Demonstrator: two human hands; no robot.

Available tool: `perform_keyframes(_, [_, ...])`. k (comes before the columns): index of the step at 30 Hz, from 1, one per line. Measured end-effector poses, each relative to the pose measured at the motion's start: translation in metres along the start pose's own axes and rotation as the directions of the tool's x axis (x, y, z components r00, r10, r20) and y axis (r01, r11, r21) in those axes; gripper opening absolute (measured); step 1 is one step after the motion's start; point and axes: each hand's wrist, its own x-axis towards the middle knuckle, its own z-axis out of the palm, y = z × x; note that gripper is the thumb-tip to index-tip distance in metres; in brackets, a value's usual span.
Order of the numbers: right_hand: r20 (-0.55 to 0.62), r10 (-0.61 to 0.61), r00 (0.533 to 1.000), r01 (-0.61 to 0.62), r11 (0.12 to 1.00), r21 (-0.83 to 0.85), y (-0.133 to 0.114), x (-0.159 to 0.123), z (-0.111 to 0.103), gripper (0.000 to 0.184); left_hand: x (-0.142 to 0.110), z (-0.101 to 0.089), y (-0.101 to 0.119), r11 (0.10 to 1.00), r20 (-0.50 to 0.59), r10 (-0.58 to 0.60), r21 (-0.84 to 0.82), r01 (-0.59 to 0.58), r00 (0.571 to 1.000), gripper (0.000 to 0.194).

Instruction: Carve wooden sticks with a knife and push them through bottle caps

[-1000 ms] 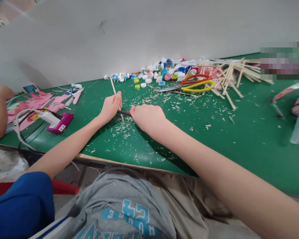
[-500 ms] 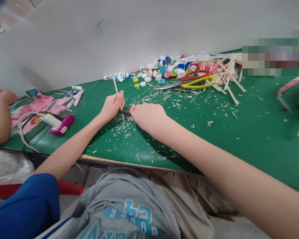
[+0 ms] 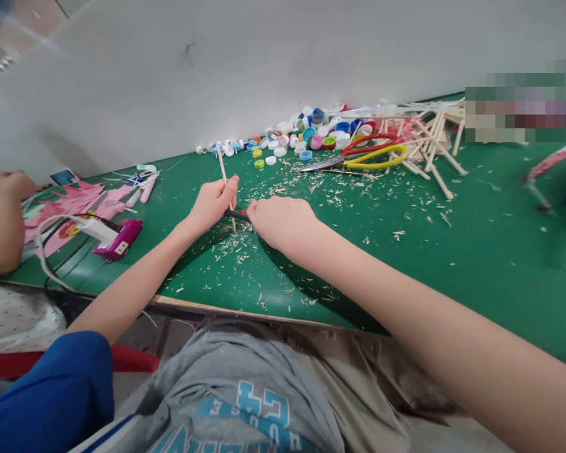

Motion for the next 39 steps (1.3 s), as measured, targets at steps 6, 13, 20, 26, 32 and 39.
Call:
perform_keyframes(6, [0.025,-0.096,0.995,0.098,0.993,-0.07,0.008,0.007,0.006,0.055,0.001,0.001,-0.002,0.999,0.052,0.038,0.007,-0.038,0.998,0.045])
perform_keyframes(13, [0.048,-0.114,0.992,0.117,0.991,-0.062,0.011,0.014,0.008,0.055,0.001,0.0,-0.003,0.998,0.07,0.027,0.046,-0.03,0.997,0.04])
perform_keyframes(20, [0.054,-0.122,0.991,0.125,0.991,-0.046,0.011,0.016,0.008,0.055,0.002,0.0,-0.005,0.995,0.079,0.042,0.091,-0.049,0.996,0.037])
perform_keyframes(26, [0.072,-0.132,0.989,0.133,0.991,-0.006,0.008,0.013,0.004,0.048,0.001,-0.001,-0.008,0.996,0.067,0.053,0.062,-0.057,0.996,0.038])
perform_keyframes(32, [0.064,-0.058,0.996,0.058,0.998,-0.006,-0.002,0.001,0.002,0.038,-0.003,-0.003,0.0,0.996,0.097,0.072,0.051,-0.077,0.993,0.039])
perform_keyframes(39, [0.062,-0.058,0.996,0.058,0.998,-0.005,-0.001,-0.006,-0.002,0.043,-0.004,-0.004,0.004,0.989,0.092,0.115,0.082,-0.122,0.989,0.04])
